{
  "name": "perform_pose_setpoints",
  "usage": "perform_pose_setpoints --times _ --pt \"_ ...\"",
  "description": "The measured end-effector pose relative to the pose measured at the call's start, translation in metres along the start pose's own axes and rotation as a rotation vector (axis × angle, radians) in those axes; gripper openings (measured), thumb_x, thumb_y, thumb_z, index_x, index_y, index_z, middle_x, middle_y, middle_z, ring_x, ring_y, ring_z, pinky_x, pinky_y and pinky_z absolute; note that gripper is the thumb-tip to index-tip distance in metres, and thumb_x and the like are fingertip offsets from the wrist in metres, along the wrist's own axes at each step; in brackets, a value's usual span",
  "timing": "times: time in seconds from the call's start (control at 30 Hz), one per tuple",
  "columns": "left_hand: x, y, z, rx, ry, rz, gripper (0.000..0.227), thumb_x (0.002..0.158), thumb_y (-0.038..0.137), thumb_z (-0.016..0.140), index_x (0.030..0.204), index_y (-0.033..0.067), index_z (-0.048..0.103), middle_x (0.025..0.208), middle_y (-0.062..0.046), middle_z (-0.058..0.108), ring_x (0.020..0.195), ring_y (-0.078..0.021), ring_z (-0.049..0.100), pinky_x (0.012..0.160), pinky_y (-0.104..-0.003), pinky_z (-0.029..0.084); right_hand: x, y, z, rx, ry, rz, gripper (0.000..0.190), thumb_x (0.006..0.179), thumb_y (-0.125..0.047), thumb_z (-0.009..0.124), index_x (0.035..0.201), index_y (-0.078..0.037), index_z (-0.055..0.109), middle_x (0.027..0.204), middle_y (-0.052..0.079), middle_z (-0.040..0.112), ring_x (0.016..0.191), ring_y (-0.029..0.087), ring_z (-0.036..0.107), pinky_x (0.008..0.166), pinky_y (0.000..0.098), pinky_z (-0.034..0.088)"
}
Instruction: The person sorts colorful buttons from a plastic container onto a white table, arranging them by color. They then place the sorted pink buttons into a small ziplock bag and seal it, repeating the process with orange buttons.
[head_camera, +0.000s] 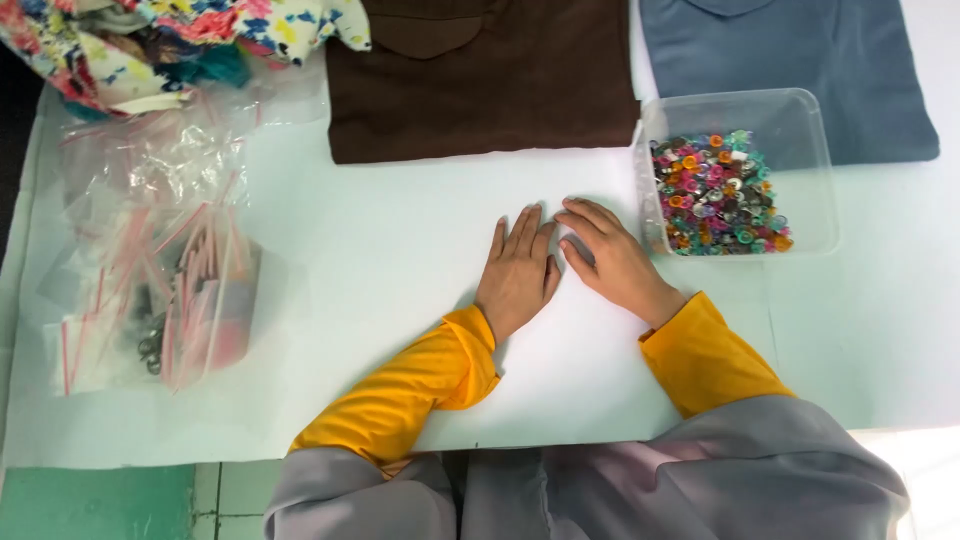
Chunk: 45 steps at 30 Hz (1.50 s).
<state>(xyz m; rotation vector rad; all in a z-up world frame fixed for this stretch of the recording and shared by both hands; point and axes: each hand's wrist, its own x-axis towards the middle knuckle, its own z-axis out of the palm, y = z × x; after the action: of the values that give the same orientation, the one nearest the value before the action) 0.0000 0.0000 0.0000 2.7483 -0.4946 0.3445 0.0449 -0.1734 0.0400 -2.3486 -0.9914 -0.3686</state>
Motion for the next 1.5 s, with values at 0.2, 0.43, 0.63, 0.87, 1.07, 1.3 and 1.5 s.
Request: perform_pose_setpoints --times 0.2,0.43,0.63,0.87,1.07,1.3,1.5 --pt "0.003 0.031 -0.007 -0.213 0.068 0.118 0.054 0.095 0.012 0.054 0.147 0.0025 0.045 0.160 -0.028 0.034 0.150 -0.0385 0.036 0.120 -0.054 0.031 -0.047 -0.021 -0.032 0.105 0.314 0.043 0.032 0.099 0.003 0.056 0.129 -0.002 0.064 0.144 0.018 0.054 0.119 0.029 0.066 0.088 0.0282 0.061" --pt "0.067 0.073 -0.042 -0.526 0.264 0.312 0.031 0.099 0.010 0.059 0.130 0.0055 0.060 0.151 -0.023 0.045 0.146 -0.0437 0.042 0.119 -0.054 0.037 -0.072 0.032 -0.108 -0.247 0.648 -0.187 0.009 0.086 -0.011 0.070 0.093 -0.009 0.074 0.107 0.016 0.076 0.089 0.030 0.076 0.076 0.0359 0.063" --pt "0.164 0.101 0.003 -0.540 -0.004 0.404 0.037 0.086 0.031 0.076 0.118 0.0165 0.063 0.127 -0.008 0.065 0.121 -0.0308 0.066 0.101 -0.045 0.054 -0.011 0.049 -0.190 -0.017 -0.186 0.418 0.072 0.082 -0.013 0.080 0.145 0.001 0.048 0.141 0.038 0.048 0.125 0.063 0.048 0.099 0.0695 0.043" --pt "0.209 0.112 0.041 0.202 -0.533 0.172 0.116 0.056 0.058 0.086 0.149 0.0050 0.040 0.142 -0.020 0.049 0.119 -0.0367 0.059 0.089 -0.049 0.050 0.004 0.087 -0.164 0.042 -0.515 0.578 0.128 0.063 -0.050 0.094 0.162 -0.006 0.027 0.157 0.035 0.032 0.142 0.059 0.031 0.116 0.0630 0.026" --pt "0.201 0.113 0.037 0.267 -0.435 0.164 0.106 0.053 0.040 0.091 0.140 0.0064 0.042 0.110 -0.011 0.060 0.099 -0.0301 0.060 0.078 -0.040 0.047 -0.004 0.106 -0.155 0.018 -0.520 0.553 0.119 0.064 -0.050 0.092 0.161 -0.012 0.033 0.153 0.030 0.041 0.142 0.055 0.035 0.117 0.0581 0.027" --pt "0.195 0.115 0.027 0.244 -0.410 0.205 0.066 0.064 0.028 0.082 0.120 0.0072 0.054 0.094 -0.010 0.064 0.087 -0.0294 0.065 0.075 -0.039 0.042 -0.012 0.121 -0.144 0.045 -0.547 0.530 0.080 0.080 -0.038 0.084 0.145 -0.008 0.049 0.150 0.027 0.043 0.132 0.052 0.049 0.104 0.0558 0.047" --pt "0.195 0.105 0.047 0.208 -0.312 0.273 0.025 0.074 0.013 0.075 0.097 0.0081 0.066 0.070 -0.008 0.064 0.062 -0.0258 0.064 0.066 -0.038 0.041 -0.029 0.133 -0.134 -0.020 -0.569 0.534 0.061 0.088 -0.025 0.076 0.141 -0.007 0.053 0.139 0.025 0.053 0.125 0.047 0.059 0.097 0.0505 0.054"
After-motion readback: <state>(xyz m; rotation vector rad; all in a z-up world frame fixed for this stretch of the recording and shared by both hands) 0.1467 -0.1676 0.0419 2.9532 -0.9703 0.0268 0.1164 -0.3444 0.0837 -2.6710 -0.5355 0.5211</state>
